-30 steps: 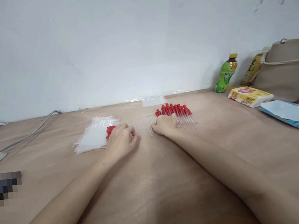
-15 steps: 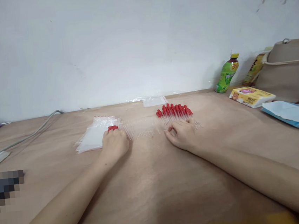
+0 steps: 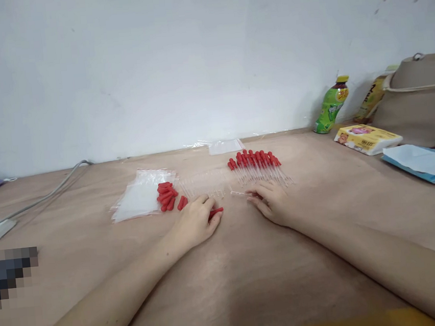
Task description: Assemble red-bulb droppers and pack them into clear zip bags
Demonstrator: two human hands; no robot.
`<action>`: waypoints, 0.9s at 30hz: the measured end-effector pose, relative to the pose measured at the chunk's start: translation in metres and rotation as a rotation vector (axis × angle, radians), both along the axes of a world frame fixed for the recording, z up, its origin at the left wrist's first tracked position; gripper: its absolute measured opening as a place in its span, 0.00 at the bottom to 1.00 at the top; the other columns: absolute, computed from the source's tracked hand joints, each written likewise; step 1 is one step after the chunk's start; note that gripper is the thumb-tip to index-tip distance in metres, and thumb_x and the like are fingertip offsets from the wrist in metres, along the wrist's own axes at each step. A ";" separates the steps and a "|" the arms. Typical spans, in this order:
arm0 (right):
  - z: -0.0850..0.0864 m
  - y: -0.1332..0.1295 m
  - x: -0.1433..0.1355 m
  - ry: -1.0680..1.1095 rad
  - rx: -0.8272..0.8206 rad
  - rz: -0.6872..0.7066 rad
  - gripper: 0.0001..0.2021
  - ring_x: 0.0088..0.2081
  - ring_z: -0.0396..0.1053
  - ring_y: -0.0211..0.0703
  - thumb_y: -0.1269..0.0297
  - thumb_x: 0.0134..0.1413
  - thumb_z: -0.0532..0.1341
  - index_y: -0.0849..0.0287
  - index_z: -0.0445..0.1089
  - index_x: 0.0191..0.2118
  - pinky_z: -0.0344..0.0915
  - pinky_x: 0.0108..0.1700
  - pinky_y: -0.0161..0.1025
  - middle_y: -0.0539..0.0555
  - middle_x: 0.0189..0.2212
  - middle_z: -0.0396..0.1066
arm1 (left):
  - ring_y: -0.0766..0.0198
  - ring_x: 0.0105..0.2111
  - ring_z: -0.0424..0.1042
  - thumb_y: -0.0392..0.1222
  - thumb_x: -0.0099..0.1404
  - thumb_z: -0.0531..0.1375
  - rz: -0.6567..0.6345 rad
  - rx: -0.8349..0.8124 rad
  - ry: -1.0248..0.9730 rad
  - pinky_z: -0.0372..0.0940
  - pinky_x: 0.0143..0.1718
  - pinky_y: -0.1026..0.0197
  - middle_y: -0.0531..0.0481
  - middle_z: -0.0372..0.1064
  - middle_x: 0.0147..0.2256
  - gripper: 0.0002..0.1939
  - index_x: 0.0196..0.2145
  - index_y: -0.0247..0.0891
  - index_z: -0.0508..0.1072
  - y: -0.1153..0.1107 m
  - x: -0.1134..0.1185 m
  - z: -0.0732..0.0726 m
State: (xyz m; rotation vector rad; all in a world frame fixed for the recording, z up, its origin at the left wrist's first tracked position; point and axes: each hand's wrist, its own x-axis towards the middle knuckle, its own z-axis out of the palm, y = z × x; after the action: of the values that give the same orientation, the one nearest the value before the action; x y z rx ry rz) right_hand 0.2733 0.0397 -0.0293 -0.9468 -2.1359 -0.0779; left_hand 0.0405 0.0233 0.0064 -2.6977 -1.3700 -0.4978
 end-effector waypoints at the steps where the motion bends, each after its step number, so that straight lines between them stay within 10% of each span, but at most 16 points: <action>1: -0.001 0.000 0.000 -0.010 0.017 0.004 0.08 0.37 0.65 0.39 0.67 0.58 0.52 0.59 0.66 0.41 0.56 0.40 0.38 0.54 0.34 0.70 | 0.60 0.31 0.67 0.41 0.62 0.52 -0.010 -0.027 -0.057 0.62 0.32 0.59 0.47 0.65 0.31 0.09 0.32 0.35 0.69 0.001 -0.001 -0.005; 11: 0.003 -0.010 -0.008 -0.097 -0.032 0.097 0.11 0.33 0.66 0.38 0.66 0.58 0.51 0.58 0.69 0.40 0.53 0.41 0.41 0.54 0.31 0.71 | 0.64 0.33 0.69 0.40 0.65 0.51 -0.082 -0.129 -0.459 0.63 0.36 0.61 0.50 0.70 0.33 0.07 0.36 0.37 0.68 0.006 -0.001 -0.016; 27: 0.010 -0.008 -0.012 -0.104 -0.099 0.139 0.11 0.29 0.64 0.35 0.65 0.58 0.53 0.56 0.71 0.41 0.50 0.39 0.40 0.51 0.30 0.72 | 0.65 0.29 0.72 0.41 0.63 0.54 -0.133 -0.177 -0.530 0.66 0.32 0.64 0.51 0.74 0.31 0.09 0.37 0.37 0.72 0.007 -0.003 -0.021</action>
State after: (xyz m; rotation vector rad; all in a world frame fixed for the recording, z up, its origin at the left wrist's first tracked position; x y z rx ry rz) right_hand 0.2612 0.0313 -0.0195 -0.8645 -2.3133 0.0494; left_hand 0.0377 0.0301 -0.0146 -2.9410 -1.3920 -1.2312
